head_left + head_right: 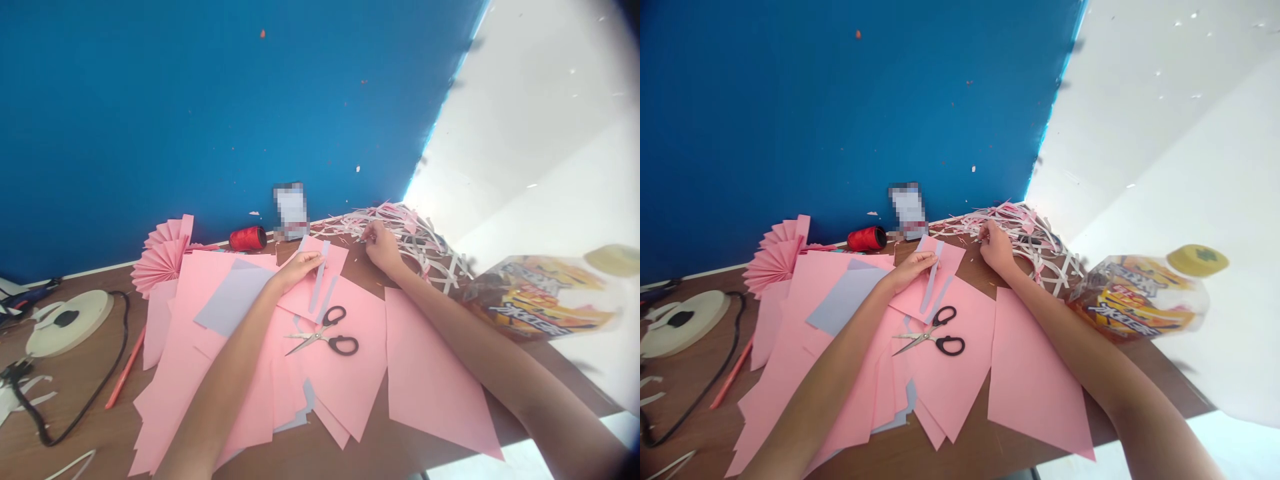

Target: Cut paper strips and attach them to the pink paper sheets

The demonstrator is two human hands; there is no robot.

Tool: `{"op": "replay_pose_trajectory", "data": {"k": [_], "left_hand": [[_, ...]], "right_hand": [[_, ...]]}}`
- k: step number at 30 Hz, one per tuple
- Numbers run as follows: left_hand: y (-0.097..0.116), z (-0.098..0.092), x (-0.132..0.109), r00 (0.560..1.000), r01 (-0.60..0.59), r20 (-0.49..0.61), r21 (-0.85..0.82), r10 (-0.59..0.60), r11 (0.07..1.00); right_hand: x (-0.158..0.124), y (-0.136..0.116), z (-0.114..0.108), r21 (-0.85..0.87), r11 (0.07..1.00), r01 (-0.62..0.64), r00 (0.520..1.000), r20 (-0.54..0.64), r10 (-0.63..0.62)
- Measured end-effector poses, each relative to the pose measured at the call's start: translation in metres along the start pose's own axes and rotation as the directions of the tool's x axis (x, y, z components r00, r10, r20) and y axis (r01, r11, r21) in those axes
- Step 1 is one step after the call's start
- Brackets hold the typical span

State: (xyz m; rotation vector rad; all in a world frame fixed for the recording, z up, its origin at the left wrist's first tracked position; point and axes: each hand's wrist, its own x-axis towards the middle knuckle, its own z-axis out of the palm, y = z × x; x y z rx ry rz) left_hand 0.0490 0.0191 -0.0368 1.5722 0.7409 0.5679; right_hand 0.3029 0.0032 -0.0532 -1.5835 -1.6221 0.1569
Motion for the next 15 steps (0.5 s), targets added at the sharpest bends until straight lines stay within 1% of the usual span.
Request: {"op": "replay_pose_trajectory", "data": {"k": [3,6,8,11,15], "left_hand": [[0.0006,0.0000,0.0002,1.000,0.002,0.000,-0.009,-0.002,1.000],[0.0006,-0.0004,0.0001,1.000,0.006,0.001,-0.007,-0.006,1.000],[0.0002,-0.0008,0.0000,1.000,0.001,0.002,-0.010,-0.001,1.000],[-0.0004,-0.0008,-0.0003,1.000,-0.007,0.000,-0.015,0.007,1.000],[0.0000,0.0001,-0.0008,1.000,-0.004,-0.003,-0.029,0.004,1.000]], "right_hand": [[0.0007,0.0018,0.0023,-0.024,1.000,-0.001,1.000,-0.012,0.000],[0.0016,0.0023,0.0040,-0.014,1.000,0.022,0.998,-0.060,-0.022],[0.0017,0.0016,0.0039,0.002,1.000,0.011,0.995,-0.099,-0.011],[0.0003,-0.0012,0.0018,-0.034,0.997,-0.072,0.988,-0.140,0.067],[-0.0021,-0.0065,-0.0002,-0.187,0.964,-0.191,0.976,-0.139,0.167]]}}
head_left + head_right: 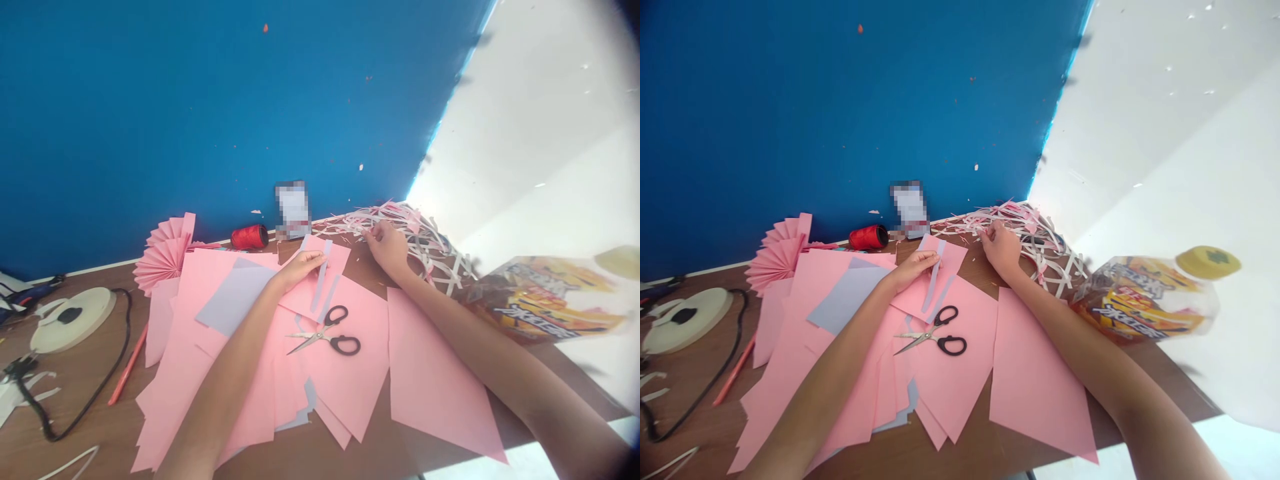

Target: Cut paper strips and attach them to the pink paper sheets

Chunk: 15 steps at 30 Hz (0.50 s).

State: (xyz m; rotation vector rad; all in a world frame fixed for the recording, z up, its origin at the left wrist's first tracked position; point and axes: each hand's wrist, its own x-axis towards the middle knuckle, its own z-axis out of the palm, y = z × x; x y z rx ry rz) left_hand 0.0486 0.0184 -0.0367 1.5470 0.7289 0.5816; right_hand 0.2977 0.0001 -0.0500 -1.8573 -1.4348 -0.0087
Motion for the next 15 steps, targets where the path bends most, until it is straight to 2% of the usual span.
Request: {"op": "replay_pose_trajectory", "data": {"k": [2,6,10,15], "left_hand": [[0.0000,0.0002,0.0002,1.000,0.001,0.002,0.001,-0.001,1.000],[-0.0026,-0.0007,0.0020,1.000,0.011,0.005,-0.013,-0.011,1.000],[-0.0045,-0.0016,0.0026,1.000,0.012,0.004,-0.030,-0.012,0.999],[-0.0019,-0.0018,0.0013,1.000,0.000,0.007,-0.010,0.000,1.000]], "right_hand": [[-0.0008,-0.0017,0.0001,-0.077,0.997,0.010,0.999,0.045,-0.007],[-0.0022,-0.0041,0.0018,-0.108,0.982,0.152,0.980,0.146,-0.136],[-0.0042,-0.0064,0.0014,-0.126,0.971,0.203,0.975,0.114,-0.189],[-0.0054,-0.0098,-0.0023,-0.053,0.968,0.247,0.962,0.134,-0.238]]}}
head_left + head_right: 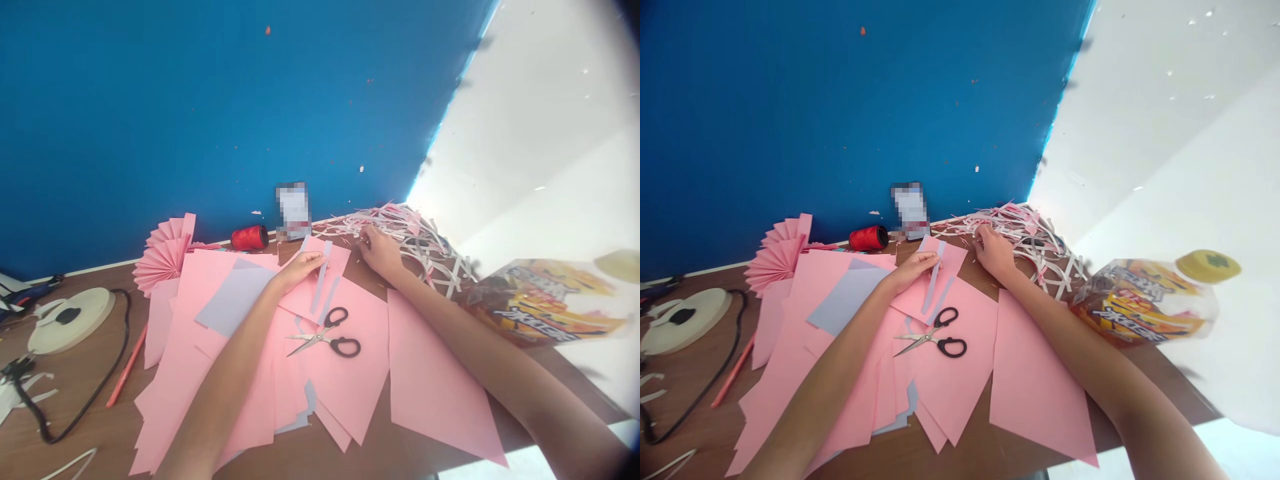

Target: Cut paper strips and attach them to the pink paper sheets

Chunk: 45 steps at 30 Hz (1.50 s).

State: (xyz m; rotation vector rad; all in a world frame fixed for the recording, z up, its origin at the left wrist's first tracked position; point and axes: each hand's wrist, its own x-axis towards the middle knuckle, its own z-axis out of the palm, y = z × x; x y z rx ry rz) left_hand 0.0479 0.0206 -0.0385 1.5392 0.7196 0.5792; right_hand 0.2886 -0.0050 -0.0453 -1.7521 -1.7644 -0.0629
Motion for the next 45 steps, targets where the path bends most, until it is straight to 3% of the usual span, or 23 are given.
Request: {"op": "replay_pose_trajectory", "data": {"k": [3,7,12,16,19,22,25,27,30,34,39,45], "left_hand": [[0.000,0.001,0.000,1.000,-0.001,0.003,-0.012,0.001,1.000],[-0.001,0.002,0.000,1.000,0.006,-0.008,-0.010,-0.007,1.000],[-0.002,0.002,0.000,1.000,0.002,-0.003,0.005,-0.002,1.000],[-0.001,0.002,0.000,1.000,-0.005,0.004,0.001,0.005,1.000],[-0.001,0.001,0.000,1.000,-0.001,0.008,0.003,0.001,1.000],[-0.002,0.001,0.001,1.000,0.006,-0.003,-0.007,-0.006,1.000],[-0.002,0.001,0.001,1.000,0.004,0.006,-0.003,-0.004,1.000],[-0.001,0.001,0.001,1.000,0.008,0.012,0.014,-0.008,1.000],[0.001,0.002,0.000,1.000,0.009,-0.005,0.015,-0.009,1.000],[0.000,0.003,0.000,1.000,0.012,-0.006,-0.010,-0.012,1.000],[0.000,0.002,0.001,1.000,0.006,-0.005,0.004,-0.006,1.000],[0.002,0.001,0.000,1.000,-0.011,-0.001,0.042,0.011,0.999]], "right_hand": [[-0.001,-0.002,-0.003,0.094,0.992,0.084,0.992,0.086,-0.092],[-0.002,-0.003,-0.007,0.199,0.959,0.200,0.948,0.209,-0.241],[-0.002,-0.001,-0.006,0.149,0.965,0.216,0.911,0.324,-0.254],[-0.002,-0.002,-0.002,-0.039,0.968,0.248,0.957,0.166,-0.239],[-0.001,-0.001,0.000,-0.059,0.970,0.235,0.971,0.063,-0.231],[0.000,0.003,0.000,0.062,0.968,0.242,0.967,0.069,-0.246],[0.000,0.004,0.000,0.197,0.928,0.316,0.929,0.134,-0.345],[0.000,0.003,0.001,0.180,0.923,0.340,0.911,0.179,-0.371],[-0.001,0.000,0.002,-0.006,0.957,0.291,0.936,0.209,-0.283],[-0.002,-0.003,0.004,-0.213,0.960,0.181,0.977,0.149,-0.151],[-0.003,-0.007,-0.001,-0.275,0.941,0.196,0.979,0.109,-0.172],[-0.004,-0.012,-0.005,-0.351,0.936,0.037,0.974,0.222,0.045]]}}
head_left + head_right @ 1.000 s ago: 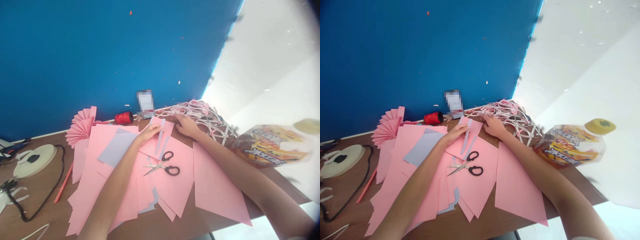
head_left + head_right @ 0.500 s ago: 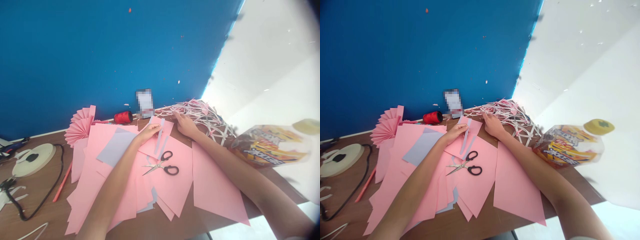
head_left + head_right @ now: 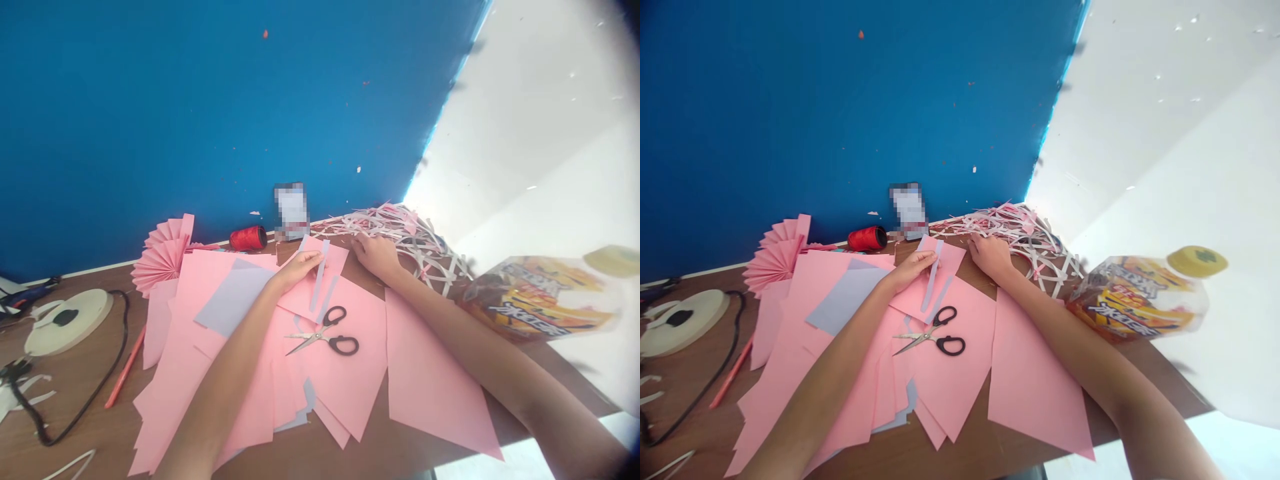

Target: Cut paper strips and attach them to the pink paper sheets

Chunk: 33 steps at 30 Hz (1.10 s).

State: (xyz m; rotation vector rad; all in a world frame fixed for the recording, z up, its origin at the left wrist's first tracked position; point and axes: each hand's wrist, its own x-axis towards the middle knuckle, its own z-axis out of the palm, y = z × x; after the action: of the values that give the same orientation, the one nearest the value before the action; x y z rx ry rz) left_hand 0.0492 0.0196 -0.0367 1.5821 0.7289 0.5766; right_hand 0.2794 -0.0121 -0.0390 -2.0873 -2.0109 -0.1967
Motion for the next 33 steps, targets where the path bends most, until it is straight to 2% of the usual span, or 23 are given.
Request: {"op": "replay_pose_trajectory", "data": {"k": [4,8,10,12,14,17,21,25,29,33], "left_hand": [[-0.001,0.000,-0.001,1.000,-0.002,-0.001,0.015,0.002,1.000],[0.001,0.001,-0.001,1.000,0.014,0.004,0.044,-0.014,0.999],[0.003,0.001,-0.002,1.000,0.016,0.009,0.056,-0.017,0.998],[0.004,0.002,-0.002,1.000,0.013,0.013,0.066,-0.014,0.998],[0.005,0.003,-0.002,1.000,0.008,0.020,0.072,-0.009,0.997],[0.005,0.005,-0.002,0.999,0.005,0.032,0.057,-0.007,0.998],[0.008,0.005,-0.004,0.996,0.002,0.087,0.051,-0.006,0.999],[0.013,0.006,-0.007,0.994,-0.023,0.106,0.089,0.013,0.996],[0.016,0.007,-0.009,0.993,-0.039,0.116,0.098,0.028,0.994],[0.015,0.006,-0.007,0.994,-0.039,0.105,0.103,0.028,0.994]], "right_hand": [[0.001,-0.003,-0.007,0.070,0.997,-0.045,0.999,0.000,0.045],[-0.001,-0.010,-0.022,0.334,0.941,-0.058,0.998,-0.005,0.063],[-0.004,-0.017,-0.028,0.539,0.841,0.039,0.998,0.024,-0.062],[-0.009,-0.026,-0.031,0.736,0.663,0.137,0.964,0.055,-0.260],[-0.012,-0.035,-0.028,0.834,0.534,0.139,0.945,0.048,-0.322],[-0.013,-0.041,-0.020,0.880,0.457,0.127,0.965,-0.003,-0.261],[-0.009,-0.034,-0.016,0.895,0.443,0.041,0.999,-0.026,-0.040],[-0.003,-0.024,-0.018,0.900,0.436,-0.025,0.992,-0.030,0.120],[-0.001,-0.022,-0.016,0.924,0.384,-0.002,0.989,-0.055,0.138],[-0.004,-0.028,-0.012,0.968,0.234,-0.091,0.996,0.090,0.014]]}}
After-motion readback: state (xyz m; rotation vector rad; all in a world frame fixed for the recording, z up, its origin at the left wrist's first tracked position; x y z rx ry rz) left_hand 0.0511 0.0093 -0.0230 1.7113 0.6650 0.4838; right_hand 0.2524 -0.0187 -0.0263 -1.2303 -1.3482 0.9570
